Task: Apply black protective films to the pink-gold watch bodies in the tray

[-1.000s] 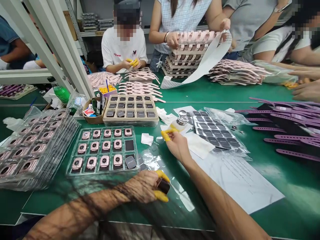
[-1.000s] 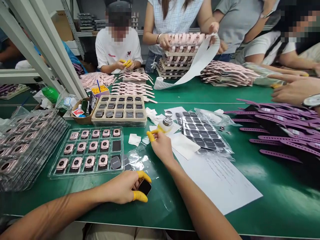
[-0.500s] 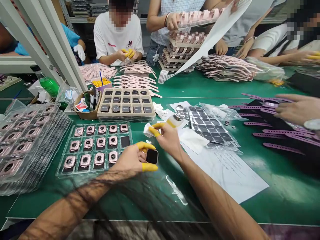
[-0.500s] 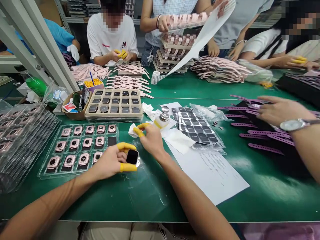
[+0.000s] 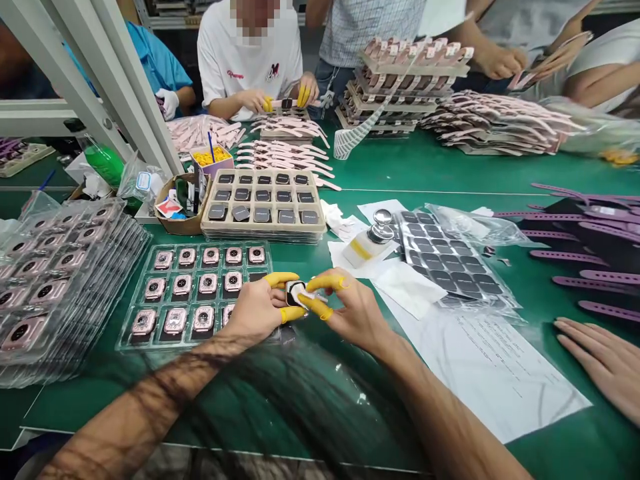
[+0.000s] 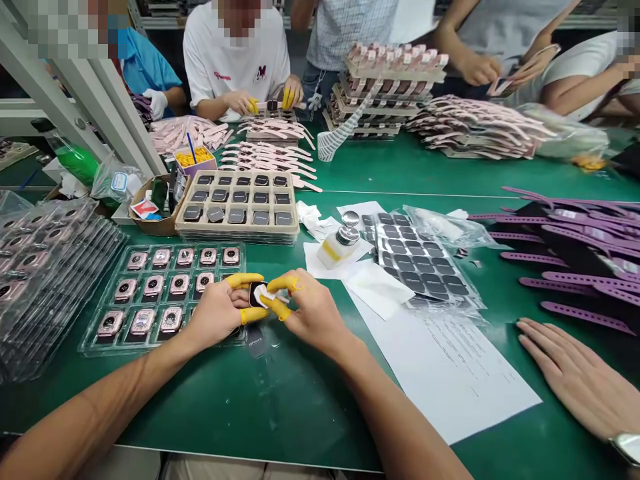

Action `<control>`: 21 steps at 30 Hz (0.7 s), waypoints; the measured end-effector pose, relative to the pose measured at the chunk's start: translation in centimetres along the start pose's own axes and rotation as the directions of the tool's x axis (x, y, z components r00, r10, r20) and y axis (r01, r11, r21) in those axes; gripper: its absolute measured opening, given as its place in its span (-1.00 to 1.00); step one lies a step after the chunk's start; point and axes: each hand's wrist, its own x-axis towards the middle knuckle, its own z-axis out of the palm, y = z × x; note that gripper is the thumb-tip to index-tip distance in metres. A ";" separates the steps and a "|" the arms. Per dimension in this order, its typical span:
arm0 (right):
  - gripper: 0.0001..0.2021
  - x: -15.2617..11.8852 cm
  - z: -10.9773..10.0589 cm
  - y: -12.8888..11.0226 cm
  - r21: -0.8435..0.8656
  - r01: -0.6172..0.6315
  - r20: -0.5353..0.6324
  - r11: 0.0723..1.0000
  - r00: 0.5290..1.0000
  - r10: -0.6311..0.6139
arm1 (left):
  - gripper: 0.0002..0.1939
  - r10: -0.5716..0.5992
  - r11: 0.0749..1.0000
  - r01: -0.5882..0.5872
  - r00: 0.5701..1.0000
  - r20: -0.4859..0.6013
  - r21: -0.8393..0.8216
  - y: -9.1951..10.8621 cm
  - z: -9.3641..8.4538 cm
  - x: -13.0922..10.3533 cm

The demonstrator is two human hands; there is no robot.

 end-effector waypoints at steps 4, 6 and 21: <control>-0.88 0.2 -0.1 0.5 -0.079 0.085 0.022 0.993 0.996 -0.083 | -0.33 0.001 0.998 -0.002 1.000 -0.012 -0.060 0.1 0.2 0.1; -0.88 0.2 -0.1 0.7 -0.165 0.044 0.002 0.985 0.999 -0.044 | -0.32 -0.038 0.998 0.035 0.998 -0.052 -0.059 0.1 0.3 0.1; -0.82 -0.5 0.2 1.6 -0.302 -0.172 -0.110 0.938 0.983 0.145 | -0.32 0.057 0.998 -0.058 0.997 -0.059 -0.031 -0.1 -0.5 0.9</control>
